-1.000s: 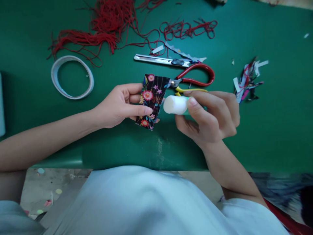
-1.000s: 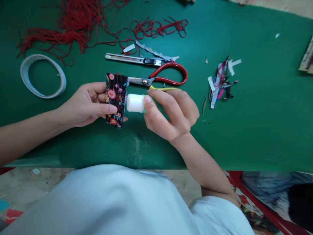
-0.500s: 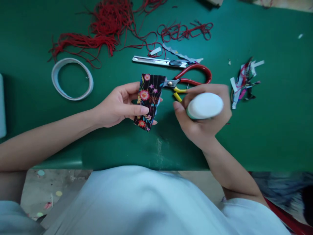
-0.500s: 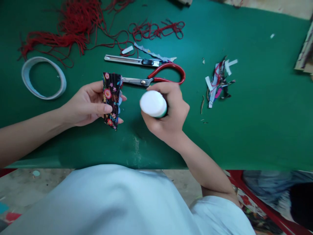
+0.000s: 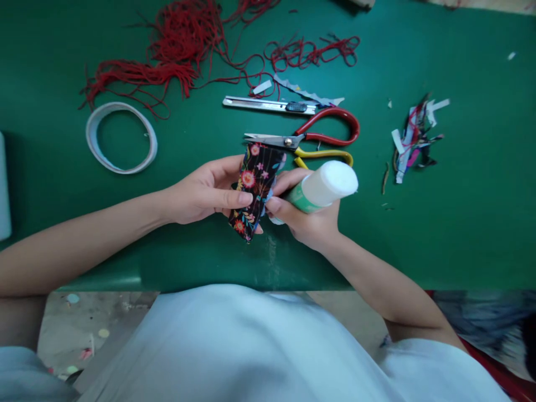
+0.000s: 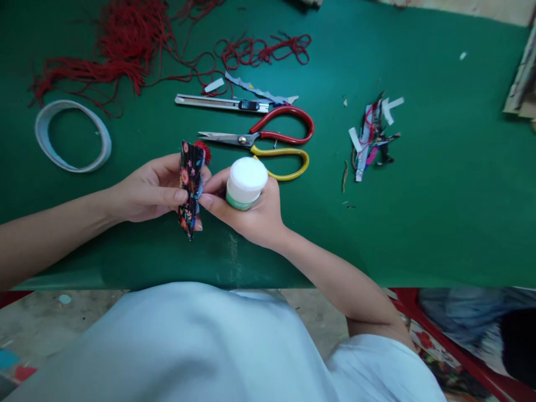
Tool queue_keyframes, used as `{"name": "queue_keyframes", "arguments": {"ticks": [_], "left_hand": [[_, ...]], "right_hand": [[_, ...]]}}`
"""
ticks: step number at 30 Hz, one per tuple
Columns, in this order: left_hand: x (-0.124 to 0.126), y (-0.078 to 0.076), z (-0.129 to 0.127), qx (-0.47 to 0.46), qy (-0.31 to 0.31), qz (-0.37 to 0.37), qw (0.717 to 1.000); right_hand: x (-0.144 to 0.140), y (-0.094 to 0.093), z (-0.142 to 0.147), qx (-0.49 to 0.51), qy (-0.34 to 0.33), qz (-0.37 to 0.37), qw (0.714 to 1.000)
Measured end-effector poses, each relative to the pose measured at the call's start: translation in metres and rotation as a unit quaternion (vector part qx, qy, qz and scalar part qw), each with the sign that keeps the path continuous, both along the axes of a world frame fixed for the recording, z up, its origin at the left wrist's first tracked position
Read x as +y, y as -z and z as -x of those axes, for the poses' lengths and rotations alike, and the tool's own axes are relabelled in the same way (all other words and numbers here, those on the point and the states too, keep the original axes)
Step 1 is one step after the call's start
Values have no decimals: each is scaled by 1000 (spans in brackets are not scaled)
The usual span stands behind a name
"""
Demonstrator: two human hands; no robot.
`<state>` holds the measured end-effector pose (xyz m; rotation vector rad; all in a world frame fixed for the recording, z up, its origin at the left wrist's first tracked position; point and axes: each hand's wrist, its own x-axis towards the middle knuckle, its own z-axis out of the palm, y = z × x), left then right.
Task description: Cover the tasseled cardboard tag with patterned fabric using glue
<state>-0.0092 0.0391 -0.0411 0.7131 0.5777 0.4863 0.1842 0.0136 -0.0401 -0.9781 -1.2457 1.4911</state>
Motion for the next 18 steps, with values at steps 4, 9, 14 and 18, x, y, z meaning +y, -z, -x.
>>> {"name": "queue_keyframes", "arguments": {"ticks": [4,9,14,18], "left_hand": [[0,-1,0,-49,11,35,998],[-1,-2,-1,-33,10,50,998],[-3,-2,-7,34,-62,-7,997],[-5,2,-9,97,-109,-89,985]], "right_hand": [[0,4,0,22,-13,34,999],[2,-2,0,15,-32,43,998],[5,-6,-1,-13,-31,24,999],[5,-7,-4,-58,-34,13,998]]}}
